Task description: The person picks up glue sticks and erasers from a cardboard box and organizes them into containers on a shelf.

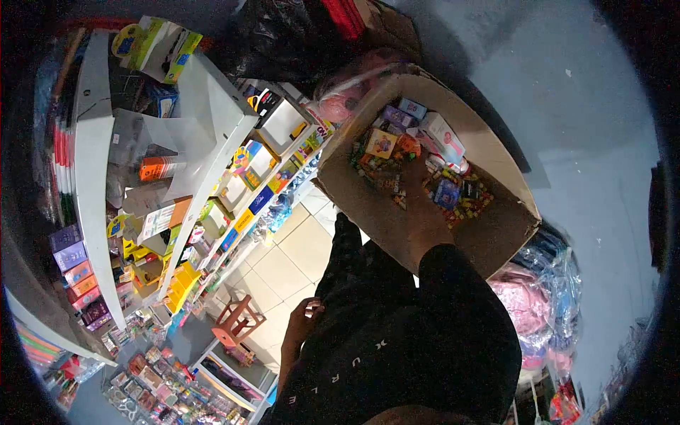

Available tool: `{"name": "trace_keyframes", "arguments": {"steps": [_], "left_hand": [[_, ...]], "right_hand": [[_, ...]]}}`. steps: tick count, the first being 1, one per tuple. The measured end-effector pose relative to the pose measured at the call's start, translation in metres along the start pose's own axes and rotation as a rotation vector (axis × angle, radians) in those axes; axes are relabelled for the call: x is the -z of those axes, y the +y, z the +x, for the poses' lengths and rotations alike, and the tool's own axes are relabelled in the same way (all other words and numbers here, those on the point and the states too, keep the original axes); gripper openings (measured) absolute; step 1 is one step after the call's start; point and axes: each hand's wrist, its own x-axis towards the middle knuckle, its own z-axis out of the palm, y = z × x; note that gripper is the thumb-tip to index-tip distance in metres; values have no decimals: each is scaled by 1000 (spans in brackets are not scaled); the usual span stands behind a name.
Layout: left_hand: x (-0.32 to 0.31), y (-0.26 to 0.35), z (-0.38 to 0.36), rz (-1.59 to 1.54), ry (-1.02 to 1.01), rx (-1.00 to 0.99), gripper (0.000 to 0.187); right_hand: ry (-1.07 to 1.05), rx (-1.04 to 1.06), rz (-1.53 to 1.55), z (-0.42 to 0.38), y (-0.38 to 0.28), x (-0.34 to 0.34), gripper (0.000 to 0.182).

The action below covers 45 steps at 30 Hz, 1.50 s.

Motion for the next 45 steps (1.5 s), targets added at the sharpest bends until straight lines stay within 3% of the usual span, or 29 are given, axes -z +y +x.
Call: {"name": "trace_keyframes", "arguments": {"steps": [5,8,12,14,17,20,29,35,38,41,43,45], "left_hand": [[-3,11,-4,21,-19,-19,36],[1,-3,14,101,-66,-151,36],[12,3,33,140,-94,-151,35],[18,16,41,243,-82,-197,34],[31,12,54,307,-54,-302,34],[45,14,56,356,-24,-372,35],[53,3,77,251,-32,-536,36],[57,-3,84,254,-87,-462,39],[59,-12,90,259,-63,-476,38],[61,-11,85,252,-62,-390,38],[61,-10,79,297,-75,-271,38],[59,-20,77,339,-87,-274,37]], "right_hand": [[15,104,233,-23,-10,24,61],[-28,95,299,-36,-2,42,58],[-221,-4,173,-28,20,55,53],[6,-255,647,-4,71,25,55],[-25,-394,817,-21,74,45,56],[-88,-376,875,-51,70,71,53],[-106,-223,548,-105,56,126,45],[-227,-191,253,-141,59,145,41],[-310,-152,85,-144,56,136,39],[-139,54,-205,-105,98,82,41],[-108,103,-265,-95,101,71,44],[-161,56,-194,-96,78,75,50]]}}
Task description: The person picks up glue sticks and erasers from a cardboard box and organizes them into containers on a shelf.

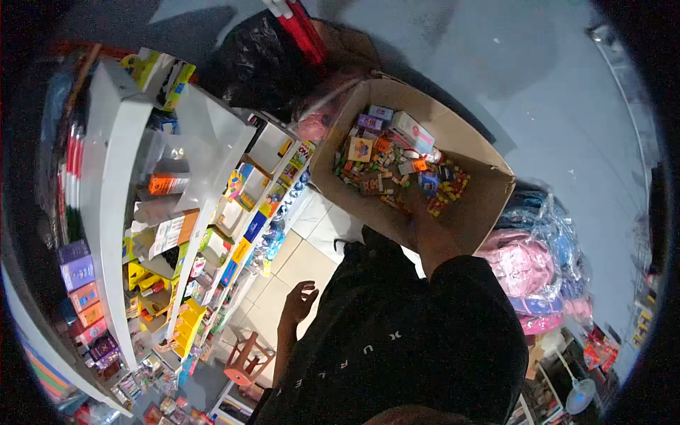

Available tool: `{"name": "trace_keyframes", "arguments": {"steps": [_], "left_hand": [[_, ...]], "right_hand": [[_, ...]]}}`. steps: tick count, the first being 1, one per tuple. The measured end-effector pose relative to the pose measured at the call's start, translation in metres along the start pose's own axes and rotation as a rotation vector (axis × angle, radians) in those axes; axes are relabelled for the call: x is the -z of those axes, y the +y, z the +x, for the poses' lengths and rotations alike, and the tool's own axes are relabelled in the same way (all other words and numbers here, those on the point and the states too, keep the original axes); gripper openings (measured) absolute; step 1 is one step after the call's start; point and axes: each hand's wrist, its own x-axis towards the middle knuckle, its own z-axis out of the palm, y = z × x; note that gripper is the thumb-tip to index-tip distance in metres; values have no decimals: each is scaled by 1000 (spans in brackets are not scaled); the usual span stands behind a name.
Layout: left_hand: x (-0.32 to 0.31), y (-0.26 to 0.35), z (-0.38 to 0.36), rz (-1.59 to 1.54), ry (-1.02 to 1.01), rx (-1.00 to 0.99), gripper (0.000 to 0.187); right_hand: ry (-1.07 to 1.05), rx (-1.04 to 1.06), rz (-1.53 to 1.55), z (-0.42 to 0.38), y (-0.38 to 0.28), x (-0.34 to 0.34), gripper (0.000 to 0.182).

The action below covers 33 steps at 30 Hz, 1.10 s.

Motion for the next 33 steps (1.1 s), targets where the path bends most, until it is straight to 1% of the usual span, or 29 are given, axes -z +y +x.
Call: {"name": "trace_keyframes", "arguments": {"steps": [1,2,4,5,8,10,12,16,17,18,20,22,24,26,29,31,32,33], "left_hand": [[-1,-1,-3,-4,-11,-14,36],[-3,0,-6,-64,-29,42,36],[-6,0,-8,20,-51,105,36],[-8,0,-9,14,-52,113,36],[-12,2,-12,1,-54,131,36],[-15,6,-11,-5,-55,131,36],[-19,7,-10,-11,-52,138,37],[-25,3,-10,-53,-58,167,39],[-24,8,-11,-47,-54,171,39],[-24,14,-14,-40,-49,175,39],[-24,20,-16,-31,-47,197,39],[-27,21,-20,-28,-52,236,40],[-32,13,-24,-22,-76,258,43],[-35,14,-28,-61,-73,286,43],[-39,13,-32,-51,-54,269,42],[-41,19,-34,-42,-34,262,42],[-44,12,-35,-46,-26,244,41],[-47,6,-36,-54,-27,242,41]], "right_hand": [[-26,-20,39,-3,-20,10,52],[-50,-40,76,-2,-37,18,55],[-42,-113,117,8,-49,12,61],[-36,-140,111,13,-55,11,61],[-35,-181,176,26,-50,-2,61],[-49,-193,274,33,-46,-10,61],[-80,-218,455,39,-43,-15,61],[-147,-377,1079,45,-27,-24,61],[-138,-399,1171,49,-19,-30,61],[-222,-388,1272,57,-8,-32,63],[-180,-357,1174,41,-38,-4,63],[-84,-167,1099,42,-40,-1,60],[27,-51,960,57,-49,3,56],[138,12,736,77,-53,3,51],[145,28,184,107,-55,1,45],[110,79,-123,121,-55,-6,41],[131,148,-223,131,-51,-15,39],[165,260,-377,139,-46,-26,39]]}}
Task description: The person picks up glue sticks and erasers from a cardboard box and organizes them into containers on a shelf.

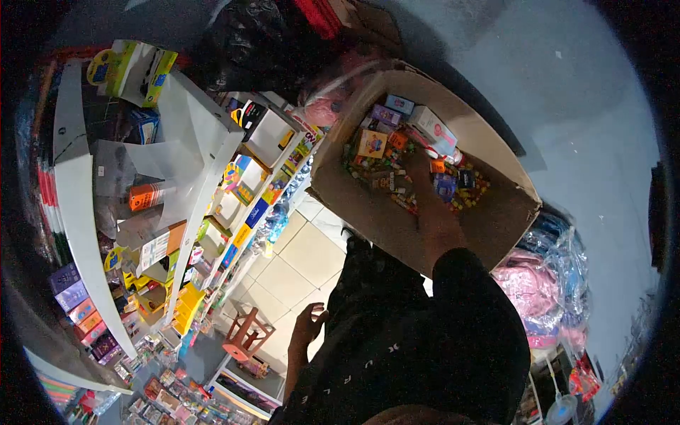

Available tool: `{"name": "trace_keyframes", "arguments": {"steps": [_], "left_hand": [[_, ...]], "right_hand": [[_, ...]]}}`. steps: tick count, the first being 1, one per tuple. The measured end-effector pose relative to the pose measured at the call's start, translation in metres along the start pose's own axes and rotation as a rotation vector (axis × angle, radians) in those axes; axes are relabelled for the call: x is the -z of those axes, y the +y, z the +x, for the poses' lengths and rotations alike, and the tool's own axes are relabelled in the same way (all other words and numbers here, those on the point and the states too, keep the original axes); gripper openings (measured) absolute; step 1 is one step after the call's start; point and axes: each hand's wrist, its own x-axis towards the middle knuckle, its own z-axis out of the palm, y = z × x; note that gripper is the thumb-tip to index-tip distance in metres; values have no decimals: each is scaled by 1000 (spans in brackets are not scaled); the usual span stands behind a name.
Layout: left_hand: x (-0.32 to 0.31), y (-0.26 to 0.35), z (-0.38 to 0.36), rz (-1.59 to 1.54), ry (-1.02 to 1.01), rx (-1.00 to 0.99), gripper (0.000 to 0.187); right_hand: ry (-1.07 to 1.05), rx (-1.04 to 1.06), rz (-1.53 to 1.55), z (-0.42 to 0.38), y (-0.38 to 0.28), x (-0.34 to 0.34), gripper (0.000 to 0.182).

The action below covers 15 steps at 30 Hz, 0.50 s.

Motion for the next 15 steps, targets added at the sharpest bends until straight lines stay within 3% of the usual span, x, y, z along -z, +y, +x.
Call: {"name": "trace_keyframes", "arguments": {"steps": [1,2,9,15], "left_hand": [[-1,-1,-1,-9,0,-1,40],[-4,-2,-2,-19,-3,28,39],[-11,-2,-6,1,-13,40,35],[-3,-23,10,-19,-8,-118,39]], "right_hand": [[80,39,291,0,-6,-3,39],[66,13,327,0,-11,-4,39],[-62,-144,405,-28,-33,7,44],[-90,-170,490,-42,-25,17,44]]}}
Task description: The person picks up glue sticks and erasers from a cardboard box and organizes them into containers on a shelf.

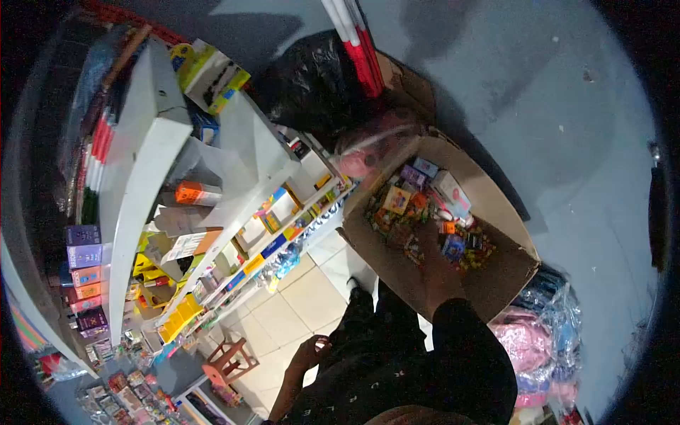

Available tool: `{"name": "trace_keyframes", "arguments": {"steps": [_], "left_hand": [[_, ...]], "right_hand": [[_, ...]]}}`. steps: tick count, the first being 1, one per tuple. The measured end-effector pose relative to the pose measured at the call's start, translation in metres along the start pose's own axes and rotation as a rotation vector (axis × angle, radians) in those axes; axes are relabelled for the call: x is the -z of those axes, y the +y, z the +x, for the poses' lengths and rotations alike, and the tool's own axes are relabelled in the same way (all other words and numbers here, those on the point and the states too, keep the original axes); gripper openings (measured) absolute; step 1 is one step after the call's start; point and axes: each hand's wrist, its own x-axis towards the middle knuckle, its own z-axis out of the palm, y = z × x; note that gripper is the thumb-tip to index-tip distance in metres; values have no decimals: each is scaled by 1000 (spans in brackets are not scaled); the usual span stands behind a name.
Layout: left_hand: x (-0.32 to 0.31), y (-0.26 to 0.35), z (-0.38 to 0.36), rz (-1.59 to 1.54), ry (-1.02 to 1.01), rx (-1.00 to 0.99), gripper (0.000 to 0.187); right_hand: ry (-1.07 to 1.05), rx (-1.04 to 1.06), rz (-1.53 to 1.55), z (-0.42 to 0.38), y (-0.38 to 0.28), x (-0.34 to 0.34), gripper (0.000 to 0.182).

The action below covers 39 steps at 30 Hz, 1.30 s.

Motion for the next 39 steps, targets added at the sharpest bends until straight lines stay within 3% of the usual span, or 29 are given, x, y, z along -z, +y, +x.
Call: {"name": "trace_keyframes", "arguments": {"steps": [4,8,9,10,11,13,16,17,20,22,24,26,27,31,34,35,39], "left_hand": [[15,-4,2,74,-26,68,43],[18,-21,9,77,-38,5,46],[16,-34,17,94,-59,-37,46],[16,-36,25,105,-74,-63,46],[16,-34,32,112,-86,-84,46],[17,-40,52,84,-105,-223,44],[20,-26,88,86,-87,-355,39],[23,-17,98,-74,-142,-408,38],[14,-6,148,-623,-326,-465,39],[48,64,93,-848,-397,-432,44],[42,83,96,-1153,-503,-422,51],[53,112,60,-1301,-546,-374,50],[56,119,46,-1376,-564,-347,50],[43,86,47,-1549,-586,-372,41],[47,48,49,-1747,-546,-282,45],[69,46,18,-1706,-471,-143,42],[73,-3,38,-1811,-316,-251,38]], "right_hand": [[27,-4,200,-16,22,6,43],[147,18,641,-36,69,3,44],[380,309,57,-30,103,-1,44],[391,377,-139,-33,103,7,45],[418,447,-331,-43,88,22,45],[59,195,83,-75,50,73,45],[280,307,201,-123,1,119,29],[356,340,241,-149,-19,135,25],[304,258,342,-262,-159,177,24],[279,235,441,-294,-189,158,23],[102,277,533,-307,-196,134,23],[-216,260,250,-356,-252,122,24],[-237,323,177,-377,-273,109,26],[-201,634,-140,-417,-308,45,38],[-333,581,-195,-441,-327,19,39],[-392,654,-206,-436,-320,6,43],[-371,753,-180,-453,-325,-29,47]]}}
